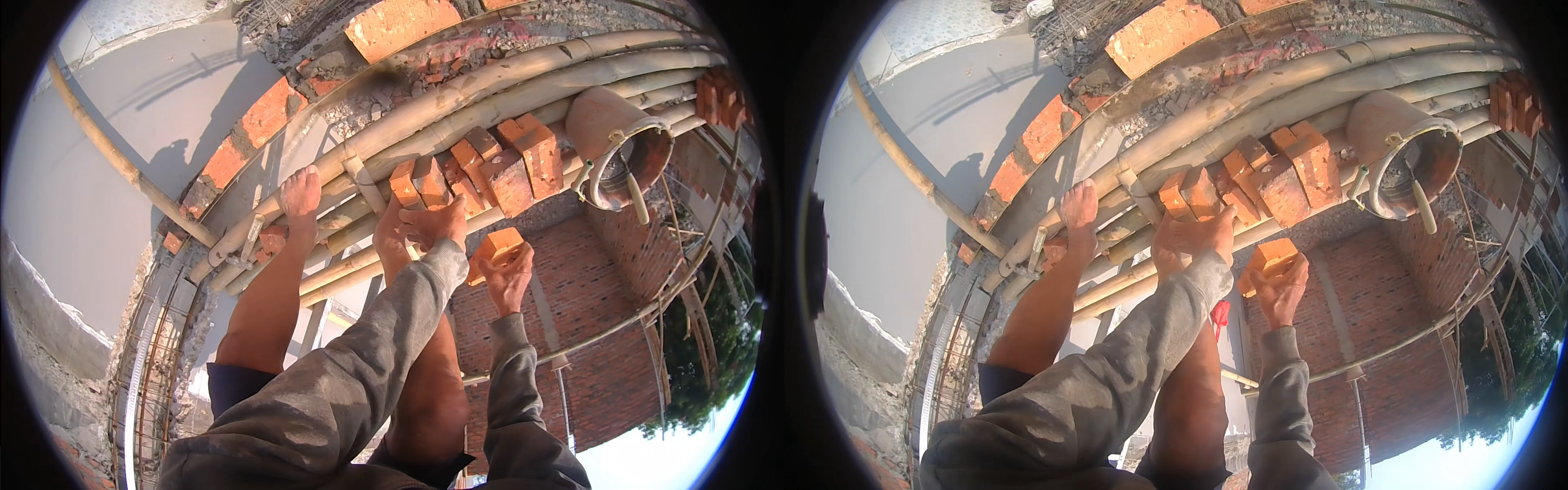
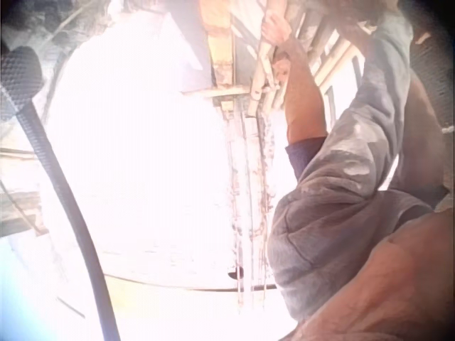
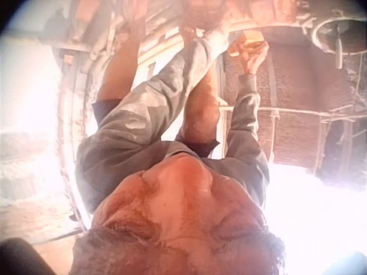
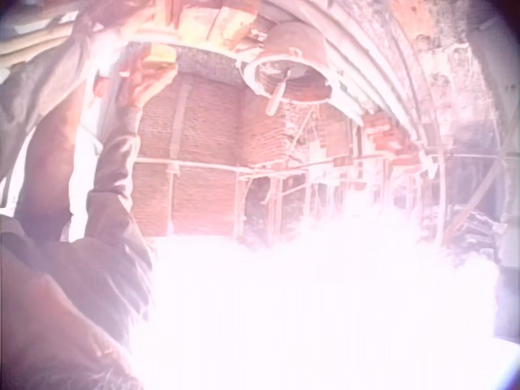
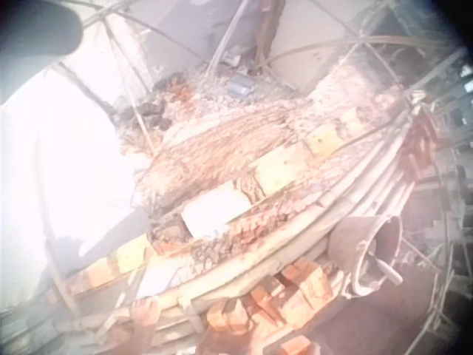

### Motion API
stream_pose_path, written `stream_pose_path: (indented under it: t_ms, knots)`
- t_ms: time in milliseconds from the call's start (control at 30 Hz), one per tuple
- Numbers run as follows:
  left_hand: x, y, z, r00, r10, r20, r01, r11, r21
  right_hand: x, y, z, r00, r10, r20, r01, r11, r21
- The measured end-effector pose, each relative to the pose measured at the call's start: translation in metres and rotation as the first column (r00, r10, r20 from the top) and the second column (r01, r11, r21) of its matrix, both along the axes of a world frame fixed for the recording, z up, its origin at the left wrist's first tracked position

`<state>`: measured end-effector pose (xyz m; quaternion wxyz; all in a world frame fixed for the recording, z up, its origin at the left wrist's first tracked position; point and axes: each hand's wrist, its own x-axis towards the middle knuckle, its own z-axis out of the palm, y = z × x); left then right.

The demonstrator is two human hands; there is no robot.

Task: The person scoops mortar from a bucket with a trowel, spreads it on a brick, and places the brick onto a growing wall. The person repeats this process, adding bricks one at a time while standing on bamboo scaffolding.

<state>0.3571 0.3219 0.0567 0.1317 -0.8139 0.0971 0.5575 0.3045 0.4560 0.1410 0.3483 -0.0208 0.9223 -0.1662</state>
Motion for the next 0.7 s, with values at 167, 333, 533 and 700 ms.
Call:
stream_pose_path:
  t_ms: [167,333,533,700]
  knots:
    - [0.015,-0.047,0.021,0.946,-0.291,-0.140,0.302,0.951,0.069,0.009,0.008,-0.049,0.991,-0.092,-0.102,0.089,0.995,-0.040]
    - [0.083,-0.197,-0.006,0.112,-0.826,-0.553,0.947,0.257,-0.191,0.014,0.024,-0.098,0.982,-0.105,-0.157,0.104,0.994,-0.015]
    - [0.216,-0.371,0.009,0.011,-0.899,-0.439,0.959,0.133,-0.249,0.001,0.031,-0.149,0.985,-0.048,-0.166,0.052,0.998,0.020]
    - [0.351,-0.385,0.008,-0.084,-0.928,-0.363,0.996,-0.067,-0.059,-0.034,0.033,-0.165,0.982,0.069,-0.176,-0.059,0.997,0.058]
